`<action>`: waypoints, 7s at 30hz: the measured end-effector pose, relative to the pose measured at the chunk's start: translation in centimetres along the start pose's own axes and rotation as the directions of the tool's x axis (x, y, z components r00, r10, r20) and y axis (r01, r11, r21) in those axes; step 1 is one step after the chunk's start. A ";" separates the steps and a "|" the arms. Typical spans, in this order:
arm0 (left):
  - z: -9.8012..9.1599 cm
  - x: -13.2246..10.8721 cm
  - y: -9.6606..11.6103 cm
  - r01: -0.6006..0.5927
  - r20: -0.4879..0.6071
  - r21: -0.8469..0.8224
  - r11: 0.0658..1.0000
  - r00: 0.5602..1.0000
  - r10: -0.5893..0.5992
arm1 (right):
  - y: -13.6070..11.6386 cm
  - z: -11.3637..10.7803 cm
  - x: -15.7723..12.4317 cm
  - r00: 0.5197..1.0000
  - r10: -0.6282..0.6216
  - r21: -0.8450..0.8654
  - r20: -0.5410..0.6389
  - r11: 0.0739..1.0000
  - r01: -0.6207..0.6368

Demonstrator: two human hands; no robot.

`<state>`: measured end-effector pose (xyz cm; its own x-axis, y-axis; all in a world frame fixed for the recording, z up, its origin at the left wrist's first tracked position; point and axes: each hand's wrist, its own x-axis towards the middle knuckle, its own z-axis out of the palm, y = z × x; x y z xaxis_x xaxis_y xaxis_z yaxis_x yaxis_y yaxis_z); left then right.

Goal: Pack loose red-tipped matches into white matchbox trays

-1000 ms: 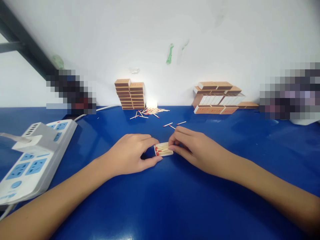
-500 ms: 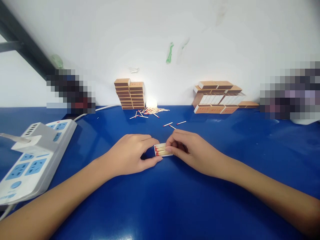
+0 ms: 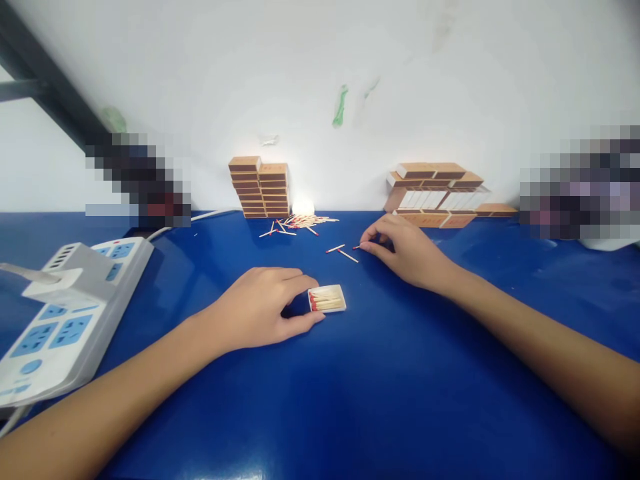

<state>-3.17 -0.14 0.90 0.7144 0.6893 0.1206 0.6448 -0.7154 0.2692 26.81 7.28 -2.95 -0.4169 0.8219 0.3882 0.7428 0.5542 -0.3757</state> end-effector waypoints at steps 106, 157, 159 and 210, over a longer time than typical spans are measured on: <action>-0.2 -0.3 -0.3 0.021 -0.037 -0.034 0.999 0.999 -0.022 | -9.9 -0.5 -2.4 0.938 -0.213 0.162 0.275 0.971 0.173; 0.5 -0.7 -0.7 -0.022 -0.040 -0.020 1.000 0.999 0.021 | -12.0 5.9 12.2 0.859 -0.378 -0.285 0.346 0.830 0.480; 0.5 -0.7 -0.7 -0.025 -0.040 -0.024 0.999 0.999 0.024 | -11.3 4.2 11.4 0.886 -0.366 -0.176 0.285 0.889 0.424; 0.1 -0.5 -0.9 0.063 -0.056 0.001 0.998 0.996 -0.063 | -5.8 3.6 10.4 0.937 -0.082 -0.038 0.340 0.994 0.101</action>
<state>-4.04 0.15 0.48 0.6562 0.7381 0.1569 0.6887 -0.6708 0.2752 16.32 13.08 0.24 -0.6294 0.7695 0.1086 0.7165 0.6287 -0.3022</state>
